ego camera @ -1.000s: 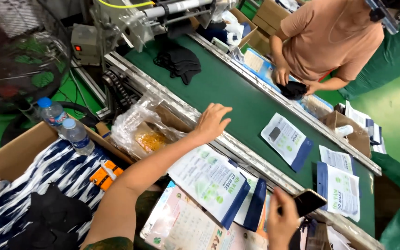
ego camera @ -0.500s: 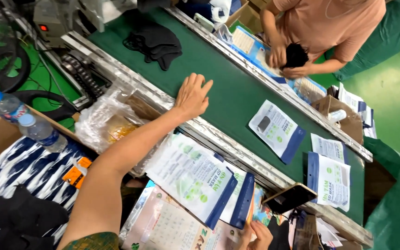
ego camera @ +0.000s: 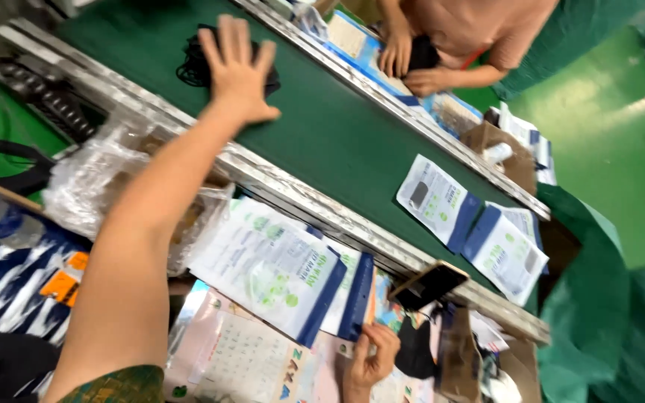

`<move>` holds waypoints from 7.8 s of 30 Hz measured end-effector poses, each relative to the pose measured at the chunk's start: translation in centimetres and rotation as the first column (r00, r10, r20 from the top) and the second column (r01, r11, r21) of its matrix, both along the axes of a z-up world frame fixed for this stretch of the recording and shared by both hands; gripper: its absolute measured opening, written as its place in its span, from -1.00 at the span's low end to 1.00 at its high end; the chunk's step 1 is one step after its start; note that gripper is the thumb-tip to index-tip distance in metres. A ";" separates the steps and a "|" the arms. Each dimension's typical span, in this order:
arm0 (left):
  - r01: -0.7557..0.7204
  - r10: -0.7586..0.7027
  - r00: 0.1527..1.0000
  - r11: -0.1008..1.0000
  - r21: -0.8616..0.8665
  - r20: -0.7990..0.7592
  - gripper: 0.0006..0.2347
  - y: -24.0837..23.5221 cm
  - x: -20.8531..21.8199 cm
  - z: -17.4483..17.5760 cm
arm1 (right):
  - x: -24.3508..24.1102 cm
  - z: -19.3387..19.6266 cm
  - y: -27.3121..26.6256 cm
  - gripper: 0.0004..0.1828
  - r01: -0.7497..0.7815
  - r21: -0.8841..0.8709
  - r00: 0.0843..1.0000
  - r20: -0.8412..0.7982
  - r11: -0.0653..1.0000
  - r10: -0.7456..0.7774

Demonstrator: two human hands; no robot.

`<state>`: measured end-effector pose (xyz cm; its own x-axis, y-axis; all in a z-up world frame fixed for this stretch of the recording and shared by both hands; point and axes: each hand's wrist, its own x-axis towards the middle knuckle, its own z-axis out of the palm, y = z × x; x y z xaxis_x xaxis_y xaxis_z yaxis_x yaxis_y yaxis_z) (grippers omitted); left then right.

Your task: The recorder is placing black face masks into individual plastic packaging sleeves.

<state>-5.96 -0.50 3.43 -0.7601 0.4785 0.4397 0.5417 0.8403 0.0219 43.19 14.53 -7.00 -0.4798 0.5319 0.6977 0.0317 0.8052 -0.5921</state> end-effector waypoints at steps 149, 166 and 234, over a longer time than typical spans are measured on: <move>0.557 -1.000 0.023 0.027 0.830 0.017 -0.44 0.9 37.9 9.3 | 6.9 19.5 -0.3 -0.68 -0.155 -0.154 0.615 0.758 0.976 0.217; 0.365 -0.973 0.227 0.058 0.929 -0.028 -0.86 3.0 40.3 6.7 | 7.4 16.3 -0.4 -0.89 -0.105 0.157 0.981 0.179 0.982 0.076; 0.602 -0.619 0.640 0.772 0.202 0.455 -0.50 -5.1 32.1 -2.9 | 12.3 -3.8 4.1 -0.76 -0.026 -0.630 0.979 0.142 0.776 0.148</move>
<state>26.17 -5.63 0.50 -0.4079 0.9034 0.1319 0.8426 0.3169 0.4354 55.45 18.60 -10.84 -0.6257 0.7693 0.1294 0.1307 0.2670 -0.9548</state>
